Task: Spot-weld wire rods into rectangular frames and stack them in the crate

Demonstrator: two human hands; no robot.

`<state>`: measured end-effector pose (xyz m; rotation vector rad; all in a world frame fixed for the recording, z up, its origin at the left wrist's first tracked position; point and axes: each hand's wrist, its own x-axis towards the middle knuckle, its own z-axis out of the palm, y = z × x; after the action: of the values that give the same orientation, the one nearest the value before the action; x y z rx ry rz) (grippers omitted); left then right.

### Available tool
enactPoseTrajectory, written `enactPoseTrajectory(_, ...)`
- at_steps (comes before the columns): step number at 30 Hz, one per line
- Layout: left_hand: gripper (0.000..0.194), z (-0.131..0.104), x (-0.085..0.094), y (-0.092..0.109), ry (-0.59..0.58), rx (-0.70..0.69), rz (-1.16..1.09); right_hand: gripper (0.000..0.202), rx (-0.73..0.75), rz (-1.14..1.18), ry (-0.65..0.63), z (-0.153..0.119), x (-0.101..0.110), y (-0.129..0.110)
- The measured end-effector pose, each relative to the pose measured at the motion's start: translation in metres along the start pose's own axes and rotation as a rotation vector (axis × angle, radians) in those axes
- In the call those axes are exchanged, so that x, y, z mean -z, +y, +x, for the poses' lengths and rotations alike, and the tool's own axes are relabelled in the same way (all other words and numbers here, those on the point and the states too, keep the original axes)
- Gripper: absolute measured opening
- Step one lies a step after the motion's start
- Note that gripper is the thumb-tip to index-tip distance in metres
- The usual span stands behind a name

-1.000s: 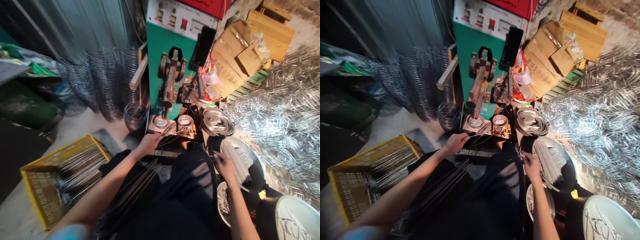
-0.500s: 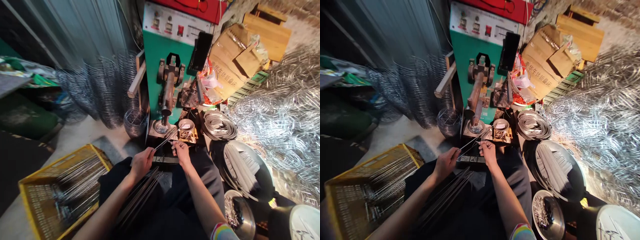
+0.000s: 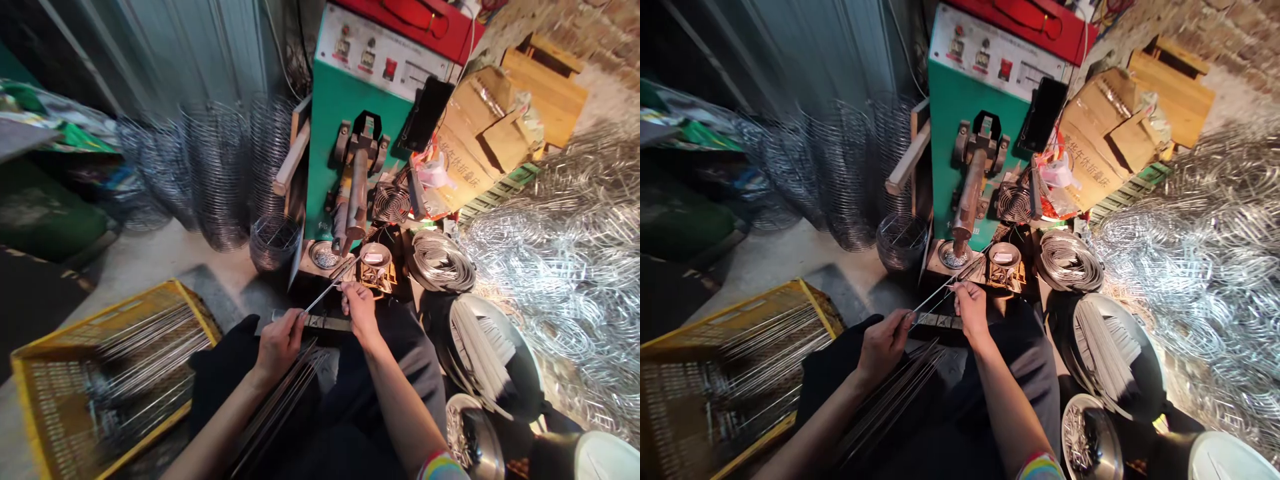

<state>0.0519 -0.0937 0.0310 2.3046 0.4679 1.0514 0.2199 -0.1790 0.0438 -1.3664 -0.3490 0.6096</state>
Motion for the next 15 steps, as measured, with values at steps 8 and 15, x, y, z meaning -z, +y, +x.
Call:
enactPoseTrajectory(8,0.014,0.005,-0.001,-0.003,0.016,0.001,-0.008,0.022,0.027,0.047,-0.018,0.005,-0.007,0.0)
enactPoseTrajectory(15,0.012,0.009,-0.005,-0.006,0.029,-0.001,0.001,0.026,0.043,0.078,-0.012,0.015,-0.01,0.0)
